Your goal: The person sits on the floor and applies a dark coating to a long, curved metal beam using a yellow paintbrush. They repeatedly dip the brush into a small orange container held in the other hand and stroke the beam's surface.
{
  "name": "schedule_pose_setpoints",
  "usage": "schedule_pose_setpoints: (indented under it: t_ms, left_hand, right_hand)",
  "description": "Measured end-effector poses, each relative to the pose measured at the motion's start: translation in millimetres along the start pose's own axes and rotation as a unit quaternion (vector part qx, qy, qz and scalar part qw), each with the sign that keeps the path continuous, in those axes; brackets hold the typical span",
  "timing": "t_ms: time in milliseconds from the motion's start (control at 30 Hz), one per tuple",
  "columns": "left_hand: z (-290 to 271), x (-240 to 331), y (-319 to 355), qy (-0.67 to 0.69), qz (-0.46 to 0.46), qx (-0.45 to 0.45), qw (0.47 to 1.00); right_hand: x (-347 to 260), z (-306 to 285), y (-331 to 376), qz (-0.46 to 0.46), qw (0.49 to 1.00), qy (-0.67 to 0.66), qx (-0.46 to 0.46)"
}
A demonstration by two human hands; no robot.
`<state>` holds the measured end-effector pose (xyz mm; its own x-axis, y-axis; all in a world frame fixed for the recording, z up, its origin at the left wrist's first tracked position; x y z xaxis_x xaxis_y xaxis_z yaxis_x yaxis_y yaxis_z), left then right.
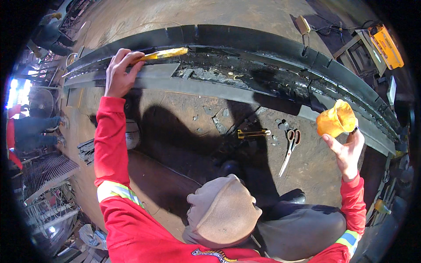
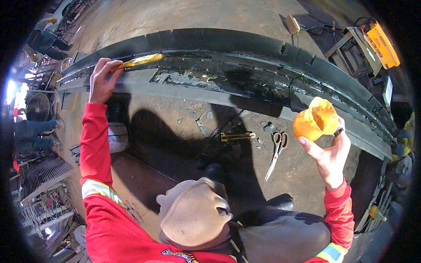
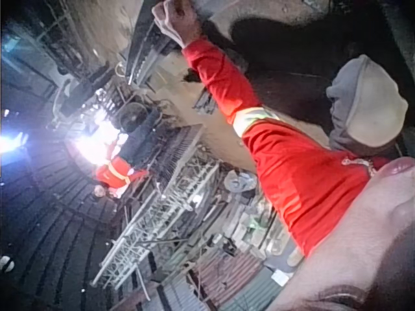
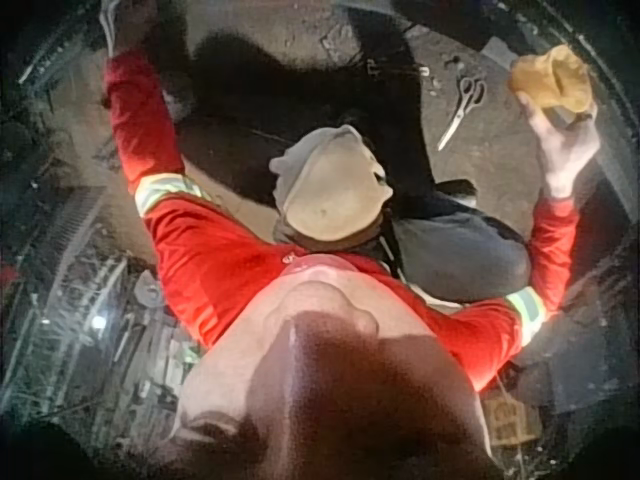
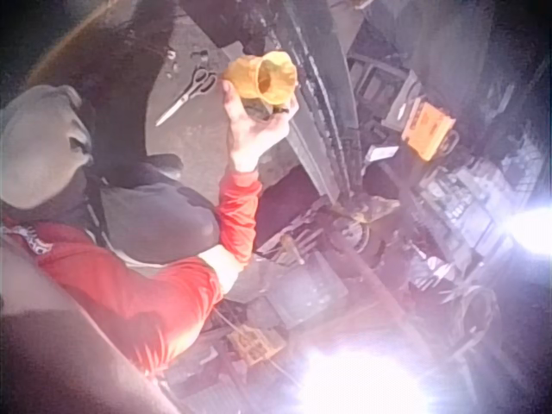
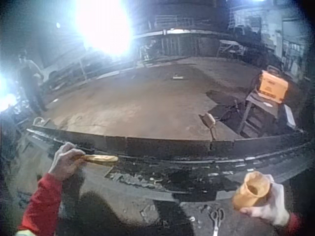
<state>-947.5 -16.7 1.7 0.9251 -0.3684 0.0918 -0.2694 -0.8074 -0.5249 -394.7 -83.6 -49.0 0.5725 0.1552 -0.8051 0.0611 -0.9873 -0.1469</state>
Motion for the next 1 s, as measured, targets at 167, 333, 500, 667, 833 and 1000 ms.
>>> schedule_pose_setpoints:
  t_ms: [167,333,500,667,833,1000]
  left_hand:
    - [3.4,-17.5,-12.5,0.041,-0.017,-0.004,0.999]
    - [-11.5,-38.6,-7.9,0.068,-0.026,-0.034,0.997]
    - [7.1,-4.6,-21.5,-0.017,0.030,-0.055,0.998]
    - [17.0,-0.4,-34.1,0.020,-0.008,-0.068,0.997]
    - [-4.4,-2.7,-24.0,0.045,-0.042,-0.066,0.996]
    - [3.1,-45.6,-15.4,0.146,-0.092,-0.101,0.980]
  right_hand:
    - [-0.9,0.4,0.2,-0.006,1.000,0.007,0.003]
    - [-2.5,-0.9,0.1,0.000,1.000,0.000,0.008]
    - [-6.4,0.1,-1.5,-0.009,1.000,-0.012,0.020]
    - [-6.1,1.7,-1.8,-0.009,1.000,-0.012,0.009]
    - [-2.5,-6.2,-1.7,0.001,1.000,-0.012,0.019]
    - [-5.8,5.2,-6.2,-0.023,1.000,-0.003,0.011]
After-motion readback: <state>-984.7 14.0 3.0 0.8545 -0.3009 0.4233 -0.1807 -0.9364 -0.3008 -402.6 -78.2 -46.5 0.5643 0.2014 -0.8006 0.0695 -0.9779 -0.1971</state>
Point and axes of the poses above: each hand's wrist, its own y-axis away from the middle knuckle, its own z-axis out of the palm, x = y × z, the point moved 9 cm from there along -y, towards the middle knuckle
